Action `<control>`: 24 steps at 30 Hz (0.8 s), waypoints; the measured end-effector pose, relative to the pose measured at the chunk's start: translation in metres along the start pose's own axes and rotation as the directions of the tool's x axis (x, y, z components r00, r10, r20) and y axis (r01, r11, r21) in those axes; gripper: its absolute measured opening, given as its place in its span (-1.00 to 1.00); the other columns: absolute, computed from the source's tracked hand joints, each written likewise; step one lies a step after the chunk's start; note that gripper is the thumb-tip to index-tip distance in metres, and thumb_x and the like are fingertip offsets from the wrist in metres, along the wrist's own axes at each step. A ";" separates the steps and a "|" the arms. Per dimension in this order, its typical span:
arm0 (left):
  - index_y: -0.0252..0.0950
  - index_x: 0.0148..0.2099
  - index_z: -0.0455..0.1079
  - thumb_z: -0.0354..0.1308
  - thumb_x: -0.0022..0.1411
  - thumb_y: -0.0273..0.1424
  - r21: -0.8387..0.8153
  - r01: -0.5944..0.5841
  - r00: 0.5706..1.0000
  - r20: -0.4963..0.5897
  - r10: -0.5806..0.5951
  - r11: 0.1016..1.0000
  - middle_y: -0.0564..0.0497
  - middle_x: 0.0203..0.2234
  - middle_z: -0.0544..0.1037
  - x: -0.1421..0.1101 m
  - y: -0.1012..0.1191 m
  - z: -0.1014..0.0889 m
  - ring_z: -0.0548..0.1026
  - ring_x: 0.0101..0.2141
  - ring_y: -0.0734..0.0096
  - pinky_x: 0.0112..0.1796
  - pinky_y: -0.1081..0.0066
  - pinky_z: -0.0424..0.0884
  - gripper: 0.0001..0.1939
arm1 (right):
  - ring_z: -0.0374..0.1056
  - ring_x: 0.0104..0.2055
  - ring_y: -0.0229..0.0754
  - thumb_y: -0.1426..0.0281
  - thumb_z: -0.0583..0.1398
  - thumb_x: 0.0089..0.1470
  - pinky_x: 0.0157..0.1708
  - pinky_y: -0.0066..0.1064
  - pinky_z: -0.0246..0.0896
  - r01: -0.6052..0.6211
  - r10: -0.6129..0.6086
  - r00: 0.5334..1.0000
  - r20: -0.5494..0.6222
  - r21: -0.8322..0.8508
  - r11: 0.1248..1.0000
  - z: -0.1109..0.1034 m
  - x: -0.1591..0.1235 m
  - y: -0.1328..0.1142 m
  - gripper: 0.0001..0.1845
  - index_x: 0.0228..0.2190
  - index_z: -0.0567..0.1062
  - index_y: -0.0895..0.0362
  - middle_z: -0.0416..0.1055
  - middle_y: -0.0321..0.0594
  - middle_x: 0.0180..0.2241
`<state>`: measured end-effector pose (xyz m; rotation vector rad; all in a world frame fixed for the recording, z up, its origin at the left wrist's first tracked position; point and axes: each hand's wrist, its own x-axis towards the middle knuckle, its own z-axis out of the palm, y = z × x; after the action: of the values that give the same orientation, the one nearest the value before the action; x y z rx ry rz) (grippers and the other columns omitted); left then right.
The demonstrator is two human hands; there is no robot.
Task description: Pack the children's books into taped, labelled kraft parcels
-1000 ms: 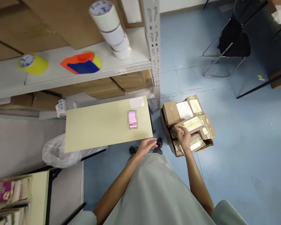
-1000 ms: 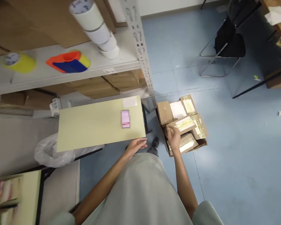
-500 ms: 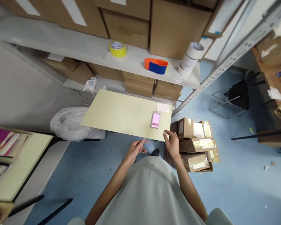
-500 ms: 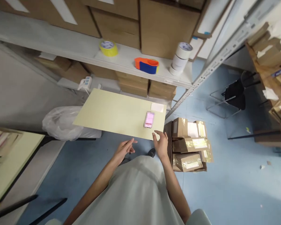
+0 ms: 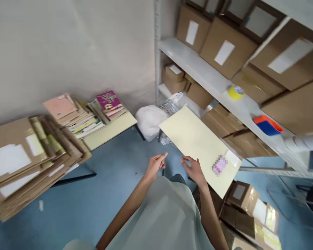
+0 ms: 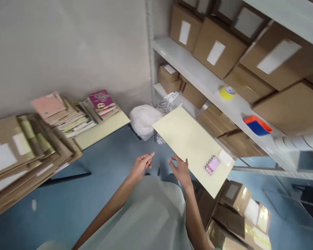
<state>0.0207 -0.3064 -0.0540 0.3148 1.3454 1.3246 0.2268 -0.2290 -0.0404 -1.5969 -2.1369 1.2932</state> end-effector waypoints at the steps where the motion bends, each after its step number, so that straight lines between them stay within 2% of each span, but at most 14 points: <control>1: -0.19 -0.64 0.18 0.44 0.02 0.13 -0.038 -0.015 0.999 -0.046 0.014 0.999 0.19 -0.72 0.11 0.001 0.004 -0.015 0.27 -0.62 0.49 -0.43 0.40 0.21 -0.35 | 0.52 0.23 0.16 -0.01 0.21 0.31 0.51 0.42 -0.53 0.025 -0.024 0.999 0.037 -0.021 0.999 0.009 0.010 -0.012 -0.59 0.01 0.63 -0.07 0.66 -0.16 0.07; 7: -0.18 -0.64 0.16 0.42 0.03 0.07 -0.180 -0.104 0.954 -0.295 0.047 0.978 0.20 -0.74 0.08 0.016 0.020 -0.091 0.25 -0.60 0.48 -0.41 0.39 0.19 -0.38 | 0.50 0.25 0.17 -0.01 0.21 0.31 0.52 0.38 -0.50 0.185 -0.153 0.957 0.246 -0.113 0.976 0.059 0.077 -0.069 -0.56 0.04 0.64 -0.05 0.65 -0.11 0.10; 12: -0.18 -0.61 0.17 0.37 0.09 0.05 -0.184 -0.162 0.886 -0.459 0.061 0.969 0.16 -0.72 0.18 0.034 0.047 -0.143 0.23 -0.59 0.47 -0.41 0.37 0.19 -0.43 | 0.53 0.23 0.15 0.03 0.24 0.28 0.53 0.32 -0.32 0.307 -0.258 0.887 0.384 -0.072 0.949 0.101 0.148 -0.116 -0.61 -0.03 0.65 -0.02 0.67 -0.10 0.08; 15: -0.17 -0.60 0.18 0.35 0.13 0.05 -0.162 -0.201 0.829 -0.553 0.080 0.966 0.16 -0.71 0.21 0.045 0.072 -0.168 0.24 -0.58 0.46 -0.38 0.36 0.25 -0.44 | 0.55 0.20 0.14 0.05 0.27 0.27 0.51 0.29 -0.17 0.367 -0.323 0.813 0.484 0.005 0.930 0.122 0.192 -0.153 -0.64 -0.06 0.66 -0.02 0.69 -0.11 0.03; 20: -0.17 -0.57 0.23 0.37 0.12 0.11 -0.149 -0.248 0.712 -0.698 0.076 0.957 0.18 -0.70 0.15 0.065 0.114 -0.197 0.27 -0.56 0.43 -0.39 0.36 0.28 -0.42 | 0.55 0.20 0.12 0.04 0.27 0.30 0.53 0.33 -0.37 0.434 -0.387 0.666 0.637 0.091 0.896 0.150 0.256 -0.215 -0.65 -0.02 0.65 -0.06 0.68 -0.14 0.05; 24: -0.19 -0.55 0.27 0.38 0.06 0.22 -0.192 -0.260 0.620 -0.785 0.011 0.946 0.18 -0.67 0.16 0.082 0.129 -0.210 0.31 -0.53 0.43 -0.39 0.37 0.28 -0.36 | 0.55 0.19 0.09 0.05 0.25 0.32 0.54 0.28 -0.37 0.494 -0.424 0.566 0.707 0.120 0.861 0.174 0.302 -0.246 -0.64 0.01 0.64 -0.06 0.68 -0.16 0.04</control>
<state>-0.2392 -0.3021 -0.0555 -0.4461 1.8200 1.8798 -0.1705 -0.0765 -0.0711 -0.4191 -2.8028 1.8130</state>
